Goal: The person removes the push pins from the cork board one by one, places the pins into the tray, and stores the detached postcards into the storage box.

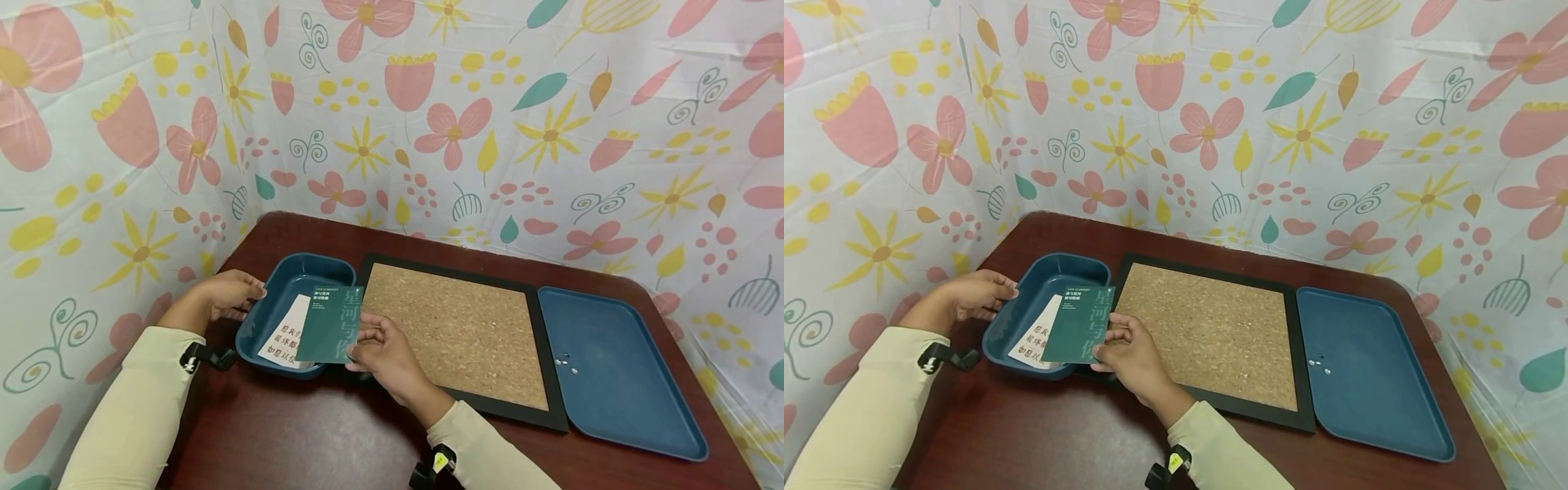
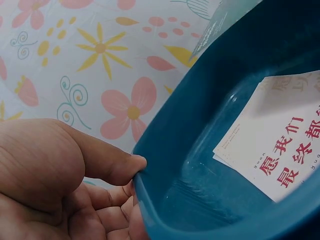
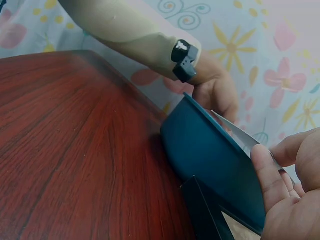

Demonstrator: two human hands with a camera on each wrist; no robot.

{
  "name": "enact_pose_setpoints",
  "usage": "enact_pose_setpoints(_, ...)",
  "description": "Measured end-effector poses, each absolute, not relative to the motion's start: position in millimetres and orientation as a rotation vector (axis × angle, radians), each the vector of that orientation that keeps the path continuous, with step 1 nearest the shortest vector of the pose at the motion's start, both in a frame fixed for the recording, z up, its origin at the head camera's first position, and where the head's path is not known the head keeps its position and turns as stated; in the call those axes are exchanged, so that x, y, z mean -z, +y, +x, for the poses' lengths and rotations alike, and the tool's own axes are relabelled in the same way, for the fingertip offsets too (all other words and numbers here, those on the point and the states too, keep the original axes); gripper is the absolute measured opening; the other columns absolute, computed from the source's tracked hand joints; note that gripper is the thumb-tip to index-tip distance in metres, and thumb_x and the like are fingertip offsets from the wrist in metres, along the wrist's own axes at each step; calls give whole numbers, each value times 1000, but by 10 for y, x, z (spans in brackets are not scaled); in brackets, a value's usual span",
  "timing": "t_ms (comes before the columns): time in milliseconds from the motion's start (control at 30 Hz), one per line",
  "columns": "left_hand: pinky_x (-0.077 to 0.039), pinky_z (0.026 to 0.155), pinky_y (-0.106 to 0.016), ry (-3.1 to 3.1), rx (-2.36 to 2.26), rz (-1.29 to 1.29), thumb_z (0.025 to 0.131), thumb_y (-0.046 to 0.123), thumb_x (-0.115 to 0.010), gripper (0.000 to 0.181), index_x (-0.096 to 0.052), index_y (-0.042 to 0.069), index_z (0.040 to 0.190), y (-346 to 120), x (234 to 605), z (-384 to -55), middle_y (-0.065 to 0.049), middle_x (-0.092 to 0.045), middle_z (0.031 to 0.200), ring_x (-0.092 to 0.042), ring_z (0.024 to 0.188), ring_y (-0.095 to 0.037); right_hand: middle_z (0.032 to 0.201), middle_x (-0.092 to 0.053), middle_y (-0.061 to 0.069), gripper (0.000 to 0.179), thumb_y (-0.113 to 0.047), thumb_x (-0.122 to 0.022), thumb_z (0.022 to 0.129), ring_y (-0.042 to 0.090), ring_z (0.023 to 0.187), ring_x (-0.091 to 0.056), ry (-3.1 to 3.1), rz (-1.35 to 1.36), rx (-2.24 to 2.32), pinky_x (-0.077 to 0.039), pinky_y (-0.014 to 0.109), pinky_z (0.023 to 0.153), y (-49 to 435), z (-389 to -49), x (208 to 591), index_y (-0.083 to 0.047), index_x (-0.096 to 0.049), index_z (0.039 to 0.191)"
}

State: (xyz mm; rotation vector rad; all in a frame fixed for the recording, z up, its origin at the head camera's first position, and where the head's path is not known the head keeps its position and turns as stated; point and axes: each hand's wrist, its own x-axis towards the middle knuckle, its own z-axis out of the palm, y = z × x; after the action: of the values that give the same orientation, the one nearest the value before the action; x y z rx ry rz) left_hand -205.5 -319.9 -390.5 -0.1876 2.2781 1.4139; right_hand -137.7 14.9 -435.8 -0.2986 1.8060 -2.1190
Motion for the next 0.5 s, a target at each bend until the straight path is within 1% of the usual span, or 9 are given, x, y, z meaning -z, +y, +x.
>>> enact_pose_setpoints(300,-58,72,-35,2278,-1403,-204,108,13,-50,34,-52,-10,132,-3206,3867,-2055,-14,-65,104,-66,87,-23,114,-54,20,64,7,-70,90,20,88,-66,1768,-308,2120,-62,42,78,84,-1380,4332,4,-41,147)
enact_pose_setpoints(500,-58,72,-35,2273,-1407,-204,107,14,-52,36,-50,-10,134,-3201,3872,-2058,-13,-64,106,-66,87,-22,113,-55,19,63,-1,-73,94,18,75,-67,1780,-313,2080,-63,36,70,91,-1374,4334,8,-38,146)
